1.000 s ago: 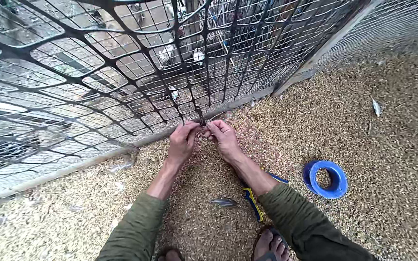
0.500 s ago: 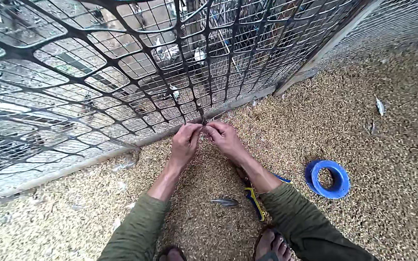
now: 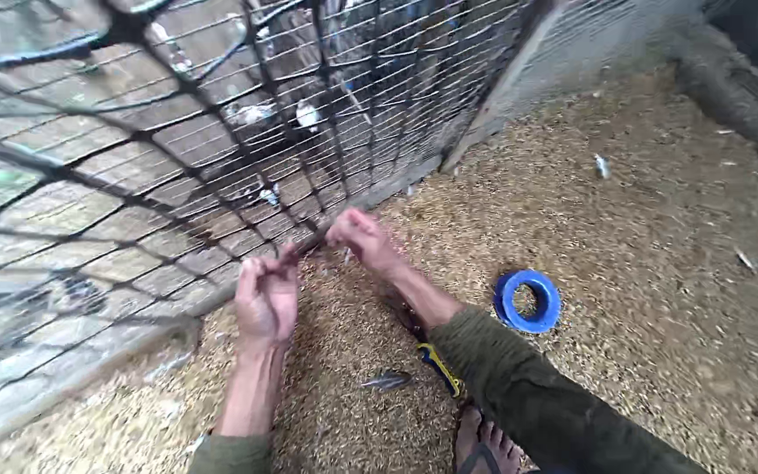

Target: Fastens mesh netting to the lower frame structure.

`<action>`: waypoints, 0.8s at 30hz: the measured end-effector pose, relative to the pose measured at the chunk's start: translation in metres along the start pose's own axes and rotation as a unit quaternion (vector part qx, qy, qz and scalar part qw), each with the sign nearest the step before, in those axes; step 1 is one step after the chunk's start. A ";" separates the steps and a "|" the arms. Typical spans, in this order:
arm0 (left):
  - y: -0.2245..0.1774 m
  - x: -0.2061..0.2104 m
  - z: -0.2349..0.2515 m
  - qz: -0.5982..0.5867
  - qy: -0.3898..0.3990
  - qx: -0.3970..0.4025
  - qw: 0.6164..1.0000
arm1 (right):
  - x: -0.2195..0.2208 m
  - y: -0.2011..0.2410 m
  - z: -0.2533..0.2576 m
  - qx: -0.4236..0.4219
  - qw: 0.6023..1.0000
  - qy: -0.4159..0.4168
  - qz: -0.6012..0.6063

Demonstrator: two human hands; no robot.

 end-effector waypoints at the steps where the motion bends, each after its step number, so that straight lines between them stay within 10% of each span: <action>1: 0.003 0.004 0.007 -0.002 -0.008 0.011 1.000 | 0.000 0.010 0.005 -0.030 0.988 0.057 -0.140; 6: 0.012 0.003 0.018 0.185 0.016 0.160 0.969 | -0.010 0.007 0.019 -0.293 0.760 0.277 -0.510; 12: -0.005 0.000 0.013 0.477 0.029 0.248 0.843 | -0.016 0.006 0.036 -0.330 0.669 0.330 -0.578; 16: -0.007 -0.004 0.010 0.549 0.046 0.259 0.794 | -0.016 0.000 0.036 -0.314 0.660 0.338 -0.594; 23: -0.011 -0.058 -0.026 0.454 0.060 0.064 0.887 | -0.033 0.103 -0.013 -0.060 0.763 0.293 -0.573; 24: -0.014 -0.066 -0.029 0.443 0.032 0.038 0.895 | -0.048 0.113 -0.037 -0.126 0.791 0.221 -0.556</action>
Point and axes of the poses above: each hand's wrist, its own z-axis towards the middle knuckle, its own x-axis out of the palm, y = z × x, the point moved 3 cm from there along z, towards the middle knuckle, and after that the axes turned 1 degree about y, right-handed, at the moved point
